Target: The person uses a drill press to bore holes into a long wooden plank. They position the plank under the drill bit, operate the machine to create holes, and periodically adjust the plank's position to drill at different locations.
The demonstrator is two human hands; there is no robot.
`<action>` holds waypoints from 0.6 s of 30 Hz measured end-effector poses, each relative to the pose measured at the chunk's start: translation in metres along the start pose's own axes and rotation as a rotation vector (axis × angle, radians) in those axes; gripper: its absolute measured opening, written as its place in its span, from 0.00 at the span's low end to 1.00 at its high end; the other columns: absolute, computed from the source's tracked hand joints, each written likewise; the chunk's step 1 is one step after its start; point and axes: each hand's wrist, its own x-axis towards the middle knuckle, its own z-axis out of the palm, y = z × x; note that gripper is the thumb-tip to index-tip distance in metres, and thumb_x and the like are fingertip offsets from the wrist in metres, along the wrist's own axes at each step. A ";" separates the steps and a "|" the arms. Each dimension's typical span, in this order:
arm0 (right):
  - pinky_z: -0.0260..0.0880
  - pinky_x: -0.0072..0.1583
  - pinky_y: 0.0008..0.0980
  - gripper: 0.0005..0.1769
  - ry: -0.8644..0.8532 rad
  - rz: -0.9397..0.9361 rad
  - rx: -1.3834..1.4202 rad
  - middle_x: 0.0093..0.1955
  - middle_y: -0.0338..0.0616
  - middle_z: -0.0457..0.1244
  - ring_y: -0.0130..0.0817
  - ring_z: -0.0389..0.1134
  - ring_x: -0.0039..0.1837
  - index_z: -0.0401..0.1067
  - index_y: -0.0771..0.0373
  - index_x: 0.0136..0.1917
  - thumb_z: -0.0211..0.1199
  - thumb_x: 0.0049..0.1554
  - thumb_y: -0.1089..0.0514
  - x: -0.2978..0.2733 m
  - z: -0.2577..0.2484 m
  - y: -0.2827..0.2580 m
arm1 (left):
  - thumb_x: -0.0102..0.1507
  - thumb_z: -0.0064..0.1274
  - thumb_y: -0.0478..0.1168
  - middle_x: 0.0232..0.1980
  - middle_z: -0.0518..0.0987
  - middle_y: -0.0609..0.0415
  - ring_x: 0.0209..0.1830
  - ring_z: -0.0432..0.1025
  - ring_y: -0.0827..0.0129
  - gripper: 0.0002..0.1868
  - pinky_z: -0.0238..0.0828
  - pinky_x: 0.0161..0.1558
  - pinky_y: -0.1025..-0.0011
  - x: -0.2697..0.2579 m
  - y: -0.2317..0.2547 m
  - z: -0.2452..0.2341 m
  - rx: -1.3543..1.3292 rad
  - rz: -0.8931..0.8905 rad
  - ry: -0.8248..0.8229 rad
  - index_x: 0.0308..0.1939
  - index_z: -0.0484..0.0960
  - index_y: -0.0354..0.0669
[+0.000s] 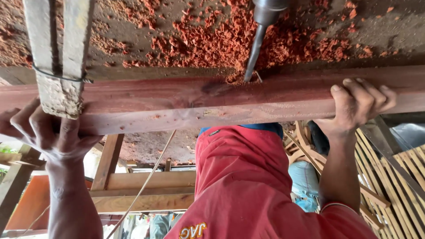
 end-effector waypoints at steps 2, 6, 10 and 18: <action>0.56 0.64 0.58 0.19 -0.064 0.032 -0.003 0.50 0.56 0.68 0.53 0.66 0.55 0.80 0.69 0.47 0.60 0.60 0.50 0.011 -0.003 -0.006 | 0.79 0.40 0.59 0.49 0.81 0.33 0.52 0.74 0.37 0.30 0.60 0.53 0.42 0.002 -0.003 0.001 0.006 0.003 -0.002 0.54 0.91 0.40; 0.56 0.63 0.57 0.39 -0.037 -0.001 0.010 0.48 0.57 0.69 0.53 0.64 0.53 0.82 0.71 0.45 0.45 0.65 0.34 0.011 0.005 0.008 | 0.78 0.35 0.62 0.50 0.81 0.31 0.52 0.74 0.35 0.36 0.65 0.50 0.43 0.007 -0.007 0.003 0.005 0.006 -0.001 0.54 0.92 0.39; 0.56 0.62 0.55 0.60 0.028 -0.037 -0.033 0.47 0.56 0.68 0.51 0.65 0.52 0.81 0.68 0.46 0.36 0.55 0.10 0.018 -0.001 0.023 | 0.75 0.51 0.44 0.54 0.84 0.32 0.52 0.76 0.37 0.17 0.71 0.55 0.46 0.027 0.001 -0.006 0.036 0.026 0.007 0.53 0.93 0.39; 0.55 0.64 0.53 0.50 0.004 0.014 -0.066 0.51 0.52 0.66 0.47 0.64 0.56 0.78 0.65 0.45 0.54 0.56 0.12 0.002 0.005 0.030 | 0.59 0.47 0.34 0.49 0.83 0.28 0.47 0.71 0.38 0.16 0.58 0.50 0.48 0.026 -0.012 0.004 0.055 0.074 0.064 0.43 0.89 0.35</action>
